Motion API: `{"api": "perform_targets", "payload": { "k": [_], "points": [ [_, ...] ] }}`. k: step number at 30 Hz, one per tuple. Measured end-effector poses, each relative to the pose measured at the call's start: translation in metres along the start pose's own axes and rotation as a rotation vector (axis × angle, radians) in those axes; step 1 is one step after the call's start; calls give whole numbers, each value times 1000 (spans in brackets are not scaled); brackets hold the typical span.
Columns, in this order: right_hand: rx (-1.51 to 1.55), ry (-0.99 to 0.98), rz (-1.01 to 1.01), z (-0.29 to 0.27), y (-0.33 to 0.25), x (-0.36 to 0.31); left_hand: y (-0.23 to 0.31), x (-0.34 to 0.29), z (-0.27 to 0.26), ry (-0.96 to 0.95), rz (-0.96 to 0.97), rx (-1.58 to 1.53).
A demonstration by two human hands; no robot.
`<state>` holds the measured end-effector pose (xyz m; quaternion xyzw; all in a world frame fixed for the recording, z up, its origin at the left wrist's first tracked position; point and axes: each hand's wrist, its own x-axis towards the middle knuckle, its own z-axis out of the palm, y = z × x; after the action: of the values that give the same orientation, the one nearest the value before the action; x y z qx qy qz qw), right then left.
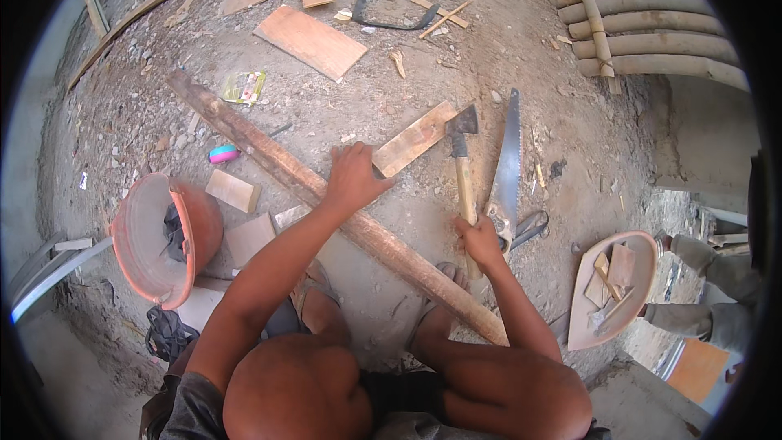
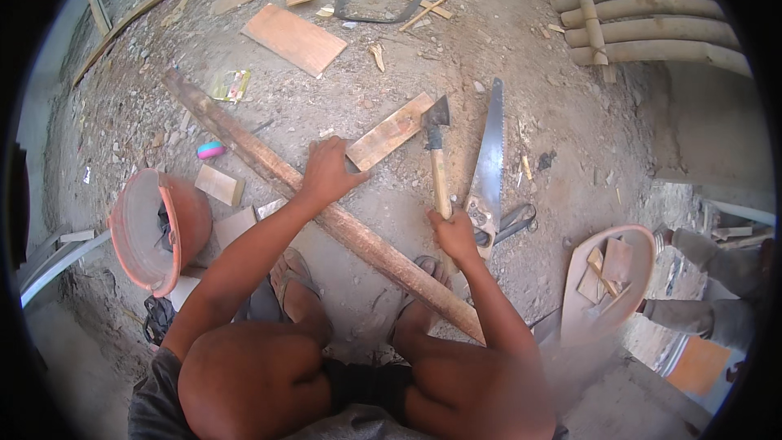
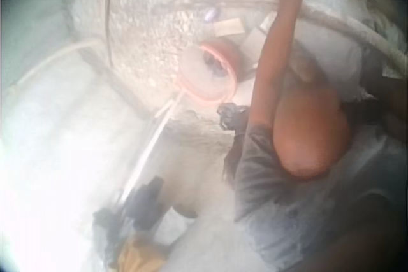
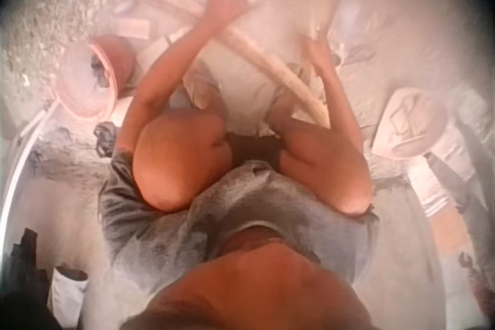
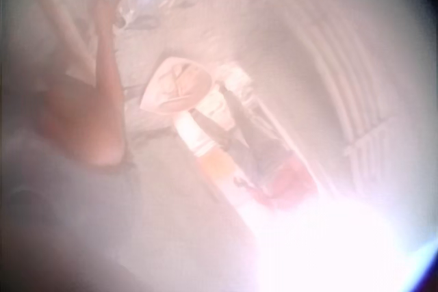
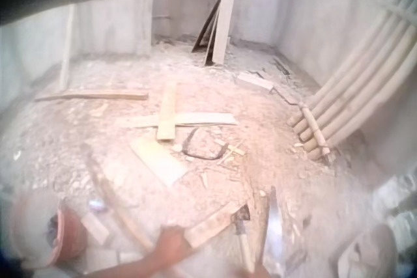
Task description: The person uses a hand saw to cut a wood block and then uses an axe to trim a long curved piece of timber. They measure a piece of wood with a tape measure while a second person sits nearby.
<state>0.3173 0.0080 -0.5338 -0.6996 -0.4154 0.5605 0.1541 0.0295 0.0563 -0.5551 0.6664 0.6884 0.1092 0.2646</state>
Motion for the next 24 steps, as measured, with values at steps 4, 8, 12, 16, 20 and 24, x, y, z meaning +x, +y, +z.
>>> {"api": "perform_targets", "payload": {
  "k": [4, 8, 12, 16, 20, 24],
  "points": [
    [25, 76, -29, -10, 11, 2, 4, 1, -2, 20, 5, -34],
    [190, 25, 89, -20, 17, 8, 8, -2, -7, 61, -23, -57],
    [-40, 20, -25, -29, 13, 3, 4, -3, -6, 113, -15, -92],
    [-448, 127, -213, -47, 31, 7, 13, 3, -10, 12, -26, 27],
    [-696, 178, -206, -45, 25, 1, 6, 3, -11, -54, -21, 117],
    [-831, 297, -227, -43, 23, -10, 25, -4, -9, -163, -16, 71]
  ]
}}
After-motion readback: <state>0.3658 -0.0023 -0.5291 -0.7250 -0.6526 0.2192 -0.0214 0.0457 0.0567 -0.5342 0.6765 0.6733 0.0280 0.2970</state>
